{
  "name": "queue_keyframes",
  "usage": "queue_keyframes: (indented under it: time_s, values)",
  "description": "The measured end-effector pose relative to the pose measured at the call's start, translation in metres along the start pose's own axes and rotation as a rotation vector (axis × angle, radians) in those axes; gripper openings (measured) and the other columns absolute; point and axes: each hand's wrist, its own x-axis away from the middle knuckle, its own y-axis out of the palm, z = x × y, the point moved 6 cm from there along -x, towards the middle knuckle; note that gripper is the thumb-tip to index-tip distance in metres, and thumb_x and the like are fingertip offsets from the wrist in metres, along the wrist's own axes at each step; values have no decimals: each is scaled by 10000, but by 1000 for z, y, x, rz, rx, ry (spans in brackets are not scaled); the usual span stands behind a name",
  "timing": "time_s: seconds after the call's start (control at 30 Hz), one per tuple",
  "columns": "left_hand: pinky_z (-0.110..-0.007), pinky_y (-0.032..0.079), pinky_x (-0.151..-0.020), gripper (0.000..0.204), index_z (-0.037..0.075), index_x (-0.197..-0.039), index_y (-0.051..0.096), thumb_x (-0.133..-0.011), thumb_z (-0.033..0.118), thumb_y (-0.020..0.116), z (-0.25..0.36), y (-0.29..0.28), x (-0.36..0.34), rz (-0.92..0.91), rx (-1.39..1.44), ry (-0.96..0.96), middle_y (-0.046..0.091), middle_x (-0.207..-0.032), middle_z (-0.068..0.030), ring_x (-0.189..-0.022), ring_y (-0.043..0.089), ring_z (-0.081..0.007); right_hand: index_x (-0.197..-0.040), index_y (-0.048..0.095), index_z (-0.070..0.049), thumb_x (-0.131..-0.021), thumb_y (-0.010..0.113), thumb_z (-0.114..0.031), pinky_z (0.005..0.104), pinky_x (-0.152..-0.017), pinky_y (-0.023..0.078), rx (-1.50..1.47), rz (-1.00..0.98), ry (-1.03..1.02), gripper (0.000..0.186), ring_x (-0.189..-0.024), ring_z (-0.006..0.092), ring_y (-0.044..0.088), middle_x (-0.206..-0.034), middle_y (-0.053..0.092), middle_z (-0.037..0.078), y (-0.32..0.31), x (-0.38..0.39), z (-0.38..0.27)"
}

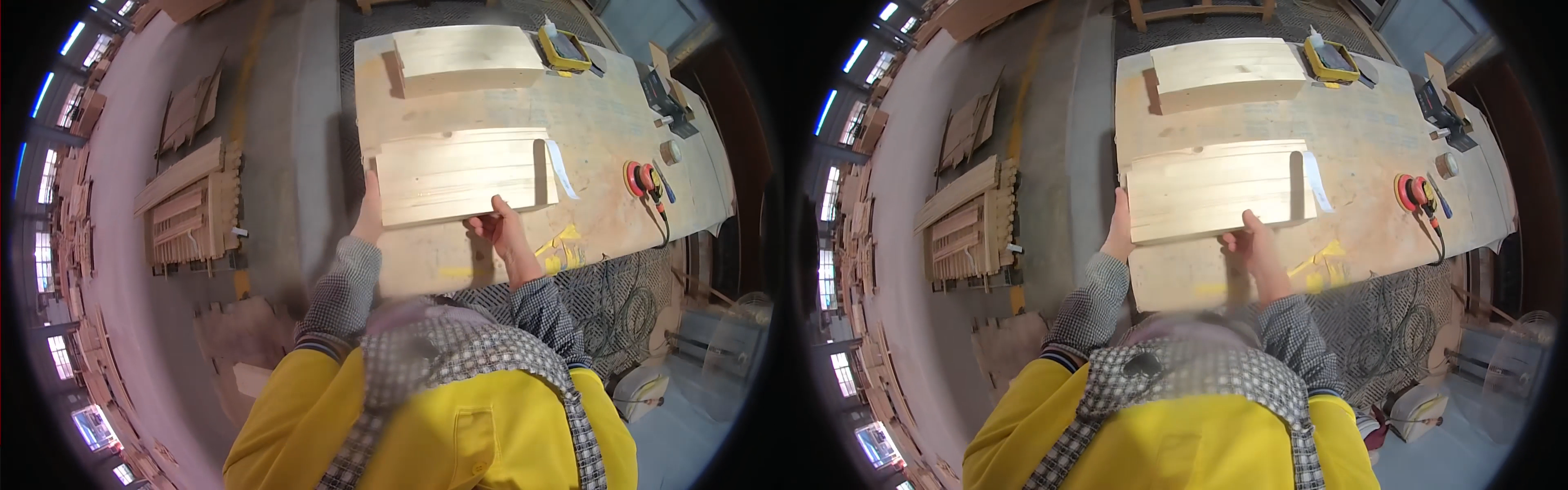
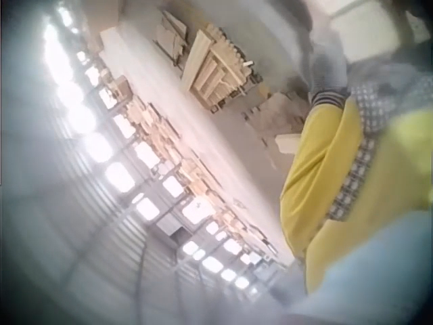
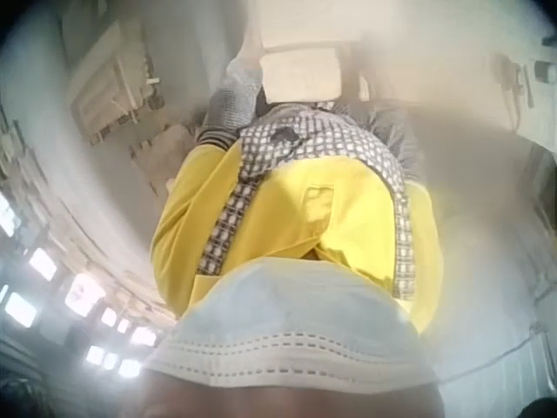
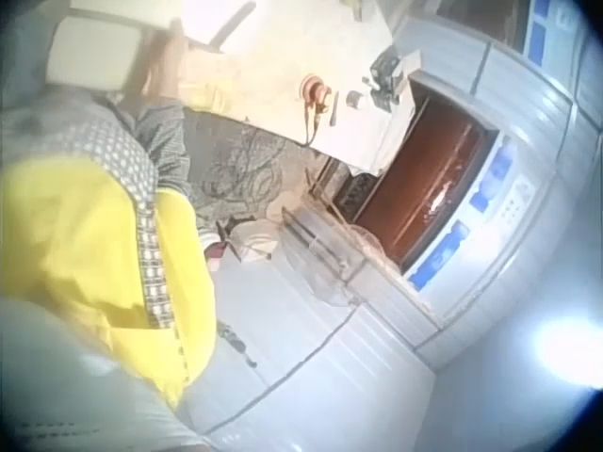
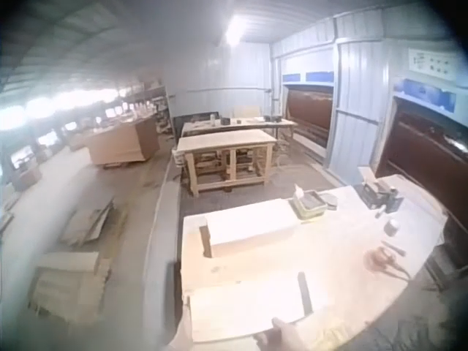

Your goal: The person sands multiple wooden pieces using a hand sander, moves them to a larger stack of wood, and then cleans the work surface using a compressed air tool.

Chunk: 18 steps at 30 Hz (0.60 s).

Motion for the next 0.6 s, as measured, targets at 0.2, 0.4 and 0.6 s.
queue_keyframes:
  time_s: [0.2,0.4,0.6]
  values:
    - [-356,392,-1001,645,28,-1397,314,-972,514,308,-20,-51,-23,102,-149,-51,408,-1395,-119,-1214,457,-246,-1030,588,-61,-917,478,-482,286,-627,468,184,78,-49,449,-739,166,622,-867,660,79,-14,-3,9]
    - [-298,256,-1069,621,-18,-1418,252,-976,397,386,9,-4,19,101,-369,26,318,-1450,-126,-1322,304,-209,-1099,523,-28,-906,553,-351,216,-552,437,378,209,-256,378,-605,120,562,-715,605,26,-32,14,16]
    - [-295,123,-1129,682,-73,-1422,164,-959,351,431,-4,-11,57,106,-369,-3,142,-1519,-185,-1414,108,-243,-1100,518,37,-861,592,-182,206,-615,457,598,117,-151,333,-690,98,582,-791,611,39,-37,47,59]
